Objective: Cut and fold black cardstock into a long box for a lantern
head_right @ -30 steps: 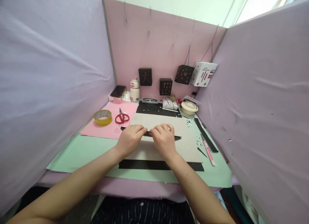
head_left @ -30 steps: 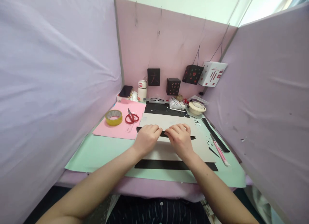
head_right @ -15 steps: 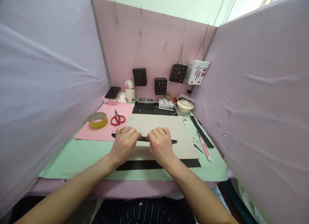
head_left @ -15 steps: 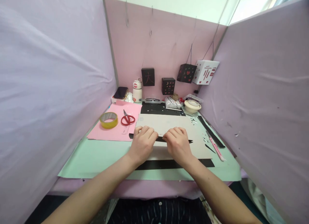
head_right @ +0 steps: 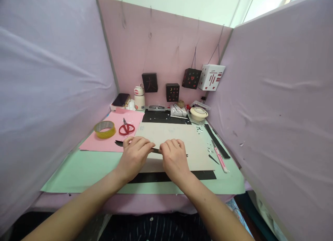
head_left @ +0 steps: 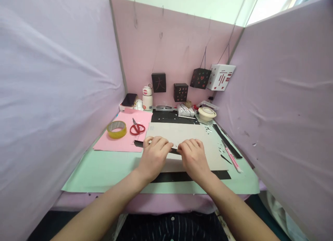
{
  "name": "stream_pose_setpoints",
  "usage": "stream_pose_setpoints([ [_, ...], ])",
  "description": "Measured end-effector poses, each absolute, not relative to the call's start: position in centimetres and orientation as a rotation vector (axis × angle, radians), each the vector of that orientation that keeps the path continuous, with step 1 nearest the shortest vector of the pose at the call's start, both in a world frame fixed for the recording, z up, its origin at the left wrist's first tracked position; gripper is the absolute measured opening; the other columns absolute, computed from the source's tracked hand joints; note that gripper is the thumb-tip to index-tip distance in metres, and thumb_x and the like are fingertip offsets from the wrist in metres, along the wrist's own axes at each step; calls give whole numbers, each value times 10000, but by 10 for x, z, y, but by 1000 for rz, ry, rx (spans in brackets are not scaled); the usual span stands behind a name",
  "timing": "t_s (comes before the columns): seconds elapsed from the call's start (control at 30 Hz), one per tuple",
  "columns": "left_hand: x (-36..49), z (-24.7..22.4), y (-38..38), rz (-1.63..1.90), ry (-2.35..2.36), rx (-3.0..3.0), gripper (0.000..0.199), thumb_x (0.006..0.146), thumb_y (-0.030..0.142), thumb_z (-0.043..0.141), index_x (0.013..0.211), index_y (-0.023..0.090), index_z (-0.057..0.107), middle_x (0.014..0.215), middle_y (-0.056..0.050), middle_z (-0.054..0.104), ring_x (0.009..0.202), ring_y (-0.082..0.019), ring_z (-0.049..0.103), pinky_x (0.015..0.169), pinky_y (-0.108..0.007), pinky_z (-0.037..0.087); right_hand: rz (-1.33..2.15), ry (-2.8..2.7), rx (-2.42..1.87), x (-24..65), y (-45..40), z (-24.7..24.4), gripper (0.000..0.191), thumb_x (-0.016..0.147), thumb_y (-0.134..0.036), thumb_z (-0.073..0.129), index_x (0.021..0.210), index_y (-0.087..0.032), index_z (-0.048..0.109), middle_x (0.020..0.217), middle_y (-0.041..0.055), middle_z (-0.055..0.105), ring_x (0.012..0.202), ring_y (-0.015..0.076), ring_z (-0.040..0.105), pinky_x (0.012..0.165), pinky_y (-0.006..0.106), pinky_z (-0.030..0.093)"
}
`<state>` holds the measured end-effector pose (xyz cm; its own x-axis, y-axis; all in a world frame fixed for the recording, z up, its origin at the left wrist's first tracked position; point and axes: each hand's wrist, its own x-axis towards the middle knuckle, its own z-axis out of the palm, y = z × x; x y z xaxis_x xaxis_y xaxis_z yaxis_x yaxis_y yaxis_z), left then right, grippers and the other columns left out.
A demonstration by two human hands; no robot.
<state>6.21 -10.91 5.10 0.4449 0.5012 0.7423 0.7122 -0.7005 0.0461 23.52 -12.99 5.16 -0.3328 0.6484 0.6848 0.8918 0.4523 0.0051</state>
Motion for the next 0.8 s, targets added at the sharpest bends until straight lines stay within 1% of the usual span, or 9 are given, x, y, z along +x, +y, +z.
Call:
stream_pose_setpoints([
  [0.07,63,51,-110,-1121,-1026,-2437,205,960,169,470,853,207,640,765,-14,637,844,-177,546,839,-382,286,-528,-2085,-1281,234,-131,50,139,943,-169,499,814,-192,543,758,21,593,752,169,496,811,330,311],
  [0.17,61,51,-109,-1144,-1011,-2408,235,934,113,462,759,192,599,681,-9,588,752,-172,511,786,-370,293,-511,-2071,-1263,237,-135,50,121,949,-191,511,835,-198,550,786,22,615,775,167,513,828,337,305],
  [0.27,57,51,-110,-1169,-1021,-2379,222,917,83,469,760,192,582,678,-5,579,735,-170,500,779,-369,289,-501,-2059,-1255,242,-137,52,130,949,-180,510,827,-201,549,779,20,621,766,164,509,827,344,301],
  [0.33,58,52,-112,-1167,-1042,-2369,200,935,112,480,794,199,594,704,-5,596,764,-174,517,803,-376,286,-520,-2054,-1251,244,-138,53,152,948,-155,496,809,-198,541,755,17,612,744,163,497,820,347,301],
  [0.4,61,53,-115,-1149,-1047,-2394,148,952,162,498,870,205,613,770,-13,630,827,-181,542,840,-385,283,-538,-2051,-1247,244,-138,53,163,944,-136,485,803,-195,540,743,16,606,732,162,488,819,349,302],
  [0.47,65,52,-117,-1137,-1018,-2436,144,959,180,494,896,207,620,792,-17,639,855,-184,548,855,-385,286,-543,-2055,-1244,242,-139,54,165,946,-142,483,803,-196,543,739,16,604,736,164,490,824,353,301],
  [0.6,67,49,-118,-1151,-981,-2446,233,948,132,463,776,204,604,675,-5,576,764,-175,513,801,-367,300,-513,-2073,-1230,241,-145,55,153,960,-199,501,819,-201,561,749,10,615,769,163,518,839,356,290],
  [0.73,65,54,-120,-1159,-1014,-2436,219,933,124,490,746,190,585,673,-3,563,733,-168,493,776,-362,304,-542,-2070,-1245,245,-148,55,162,957,-189,507,805,-198,562,742,2,614,762,158,511,837,357,285],
  [0.8,67,57,-123,-1135,-1043,-2450,187,938,159,510,773,186,594,714,-9,582,766,-174,505,797,-369,310,-568,-2059,-1242,246,-147,55,180,951,-171,503,780,-195,556,724,0,602,741,155,494,831,355,289],
])
